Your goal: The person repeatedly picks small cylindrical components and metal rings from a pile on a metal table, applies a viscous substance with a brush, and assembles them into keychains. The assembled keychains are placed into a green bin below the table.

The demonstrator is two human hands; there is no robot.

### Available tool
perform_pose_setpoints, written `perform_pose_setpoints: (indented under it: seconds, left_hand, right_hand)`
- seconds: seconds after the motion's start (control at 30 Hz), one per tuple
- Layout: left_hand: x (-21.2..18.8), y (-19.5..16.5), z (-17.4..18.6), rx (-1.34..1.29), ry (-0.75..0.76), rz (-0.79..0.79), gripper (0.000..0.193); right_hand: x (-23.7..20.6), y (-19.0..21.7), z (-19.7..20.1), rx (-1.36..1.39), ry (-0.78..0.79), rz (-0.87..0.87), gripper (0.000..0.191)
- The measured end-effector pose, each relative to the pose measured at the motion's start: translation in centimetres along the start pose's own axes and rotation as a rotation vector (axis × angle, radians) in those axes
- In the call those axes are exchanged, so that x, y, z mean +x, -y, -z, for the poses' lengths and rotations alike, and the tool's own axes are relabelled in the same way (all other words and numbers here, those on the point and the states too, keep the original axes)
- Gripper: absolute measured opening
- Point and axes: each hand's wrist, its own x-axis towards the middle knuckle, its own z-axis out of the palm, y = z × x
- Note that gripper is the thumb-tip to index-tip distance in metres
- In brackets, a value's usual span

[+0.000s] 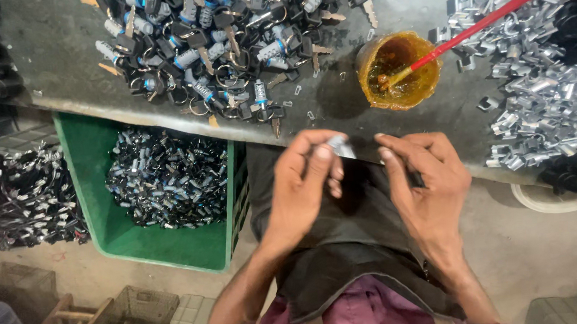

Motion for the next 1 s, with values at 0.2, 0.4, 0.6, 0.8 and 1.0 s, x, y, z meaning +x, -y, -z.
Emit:
perform_pose_setpoints:
  seconds: [0.2, 0.4, 0.6, 0.8, 1.0]
  left_hand:
    - [-0.1, -1.8, 2.3, 0.407, -0.102, -0.277, 0.018]
    - [-2.0, -2.8, 2.3, 0.285, -0.073, -0.256, 0.023]
    - [-2.9, -1.6, 1.1, -0.075, 0.034, -0.115, 0.024]
    - [-3.2, 1.8, -0.7, -0.466, 0.125, 0.193, 0.026]
    - [-3.7, 1.9, -1.7, -0.468, 0.113, 0.164, 0.024]
  right_hand:
    - [0.4, 0.2, 0.5, -0.115, 0.105, 0.056, 0.037]
    - [1.5, -0.6, -0.6, -0.362, 0.182, 0.234, 0.052]
    - [1.2, -2.0, -0.4, -0.388, 0.162, 0.437, 0.039]
    - [-1.1, -2.3, 0.1, 0.29, 0.117, 0.317, 0.026]
    - [-2.6, -1.4, -1.1, 0.789, 0.091, -0.015, 0.018]
